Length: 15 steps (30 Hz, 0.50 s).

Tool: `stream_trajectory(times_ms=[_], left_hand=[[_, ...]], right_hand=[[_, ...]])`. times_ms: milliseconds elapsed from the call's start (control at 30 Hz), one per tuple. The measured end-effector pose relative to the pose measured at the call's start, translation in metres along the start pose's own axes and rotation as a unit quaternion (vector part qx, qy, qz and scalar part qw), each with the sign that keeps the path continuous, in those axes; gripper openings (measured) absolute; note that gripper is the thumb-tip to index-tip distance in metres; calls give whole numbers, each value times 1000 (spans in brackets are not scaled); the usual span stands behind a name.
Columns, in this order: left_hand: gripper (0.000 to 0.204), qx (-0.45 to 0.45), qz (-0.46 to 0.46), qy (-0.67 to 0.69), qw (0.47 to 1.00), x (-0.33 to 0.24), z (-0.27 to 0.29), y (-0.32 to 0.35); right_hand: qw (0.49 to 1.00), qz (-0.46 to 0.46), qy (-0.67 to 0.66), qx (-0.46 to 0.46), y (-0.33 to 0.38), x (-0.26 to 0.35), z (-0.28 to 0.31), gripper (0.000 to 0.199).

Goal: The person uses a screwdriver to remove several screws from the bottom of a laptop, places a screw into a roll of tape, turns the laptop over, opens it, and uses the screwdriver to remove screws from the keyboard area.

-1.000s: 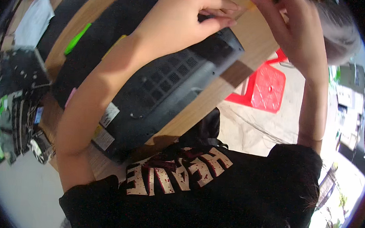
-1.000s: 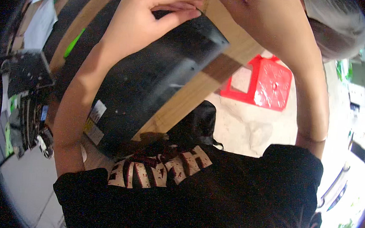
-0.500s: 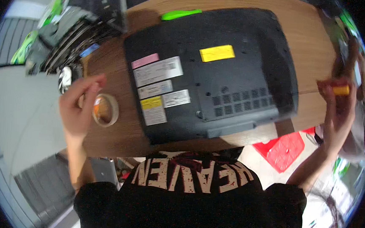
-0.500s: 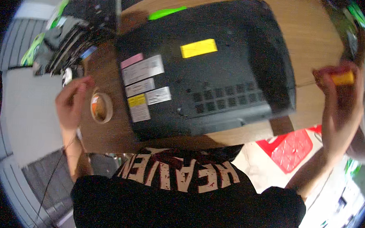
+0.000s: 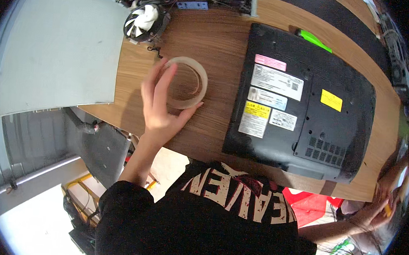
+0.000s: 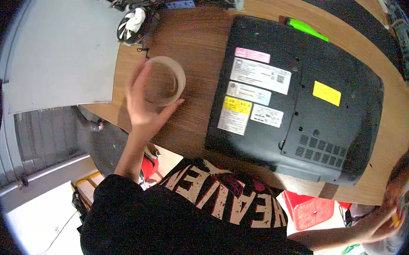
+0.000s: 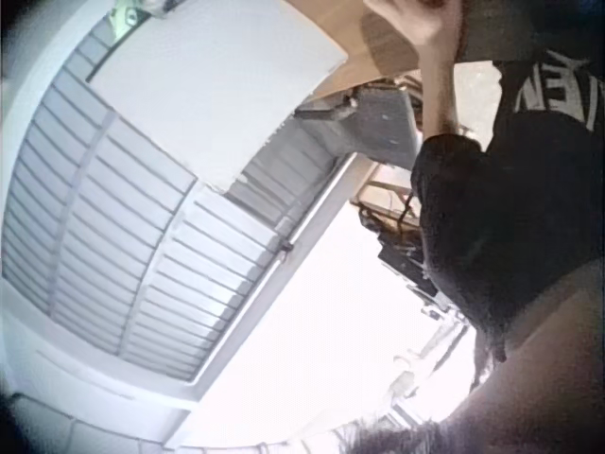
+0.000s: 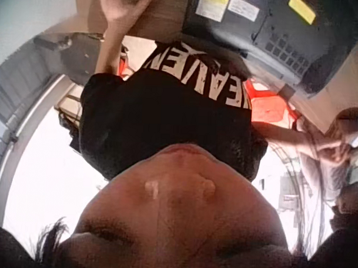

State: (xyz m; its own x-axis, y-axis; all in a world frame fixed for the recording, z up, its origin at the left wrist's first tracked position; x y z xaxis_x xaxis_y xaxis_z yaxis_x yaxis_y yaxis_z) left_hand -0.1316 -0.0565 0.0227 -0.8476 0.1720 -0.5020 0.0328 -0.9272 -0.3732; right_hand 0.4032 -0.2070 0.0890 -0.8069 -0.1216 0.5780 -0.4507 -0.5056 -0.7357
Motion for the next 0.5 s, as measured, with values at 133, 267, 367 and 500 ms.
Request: stream_trajectory(times_ms=[133,267,367,500], left_hand=[[86,-187,-271,31,944,-9,38,-9],[83,63,101,41,992,22,24,-19],[84,127,82,-52,987,38,-1,-7],[78,103,87,9,991,6,0,-20]], right_hand=[[990,-34,-23,-138,0,20,25,38],[966,-28,227,-117,-4,12,46,39],[985,-134,106,2,-6,-15,22,41],[953,-180,108,219,-5,-38,-32,28]])
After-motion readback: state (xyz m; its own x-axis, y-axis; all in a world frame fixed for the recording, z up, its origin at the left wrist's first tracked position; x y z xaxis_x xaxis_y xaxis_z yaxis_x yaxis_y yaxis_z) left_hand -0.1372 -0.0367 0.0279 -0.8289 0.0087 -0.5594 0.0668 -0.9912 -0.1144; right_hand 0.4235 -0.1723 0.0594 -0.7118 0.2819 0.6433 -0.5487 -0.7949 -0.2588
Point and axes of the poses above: each hand's wrist, its own y-axis away from the middle knuckle, its own z-axis out of the back of the hand, x = y × z, the point moved 5 cm from there along -y, towards the middle knuckle, and after that the axes turned 11 degrees about z, right-handed, at the moved point
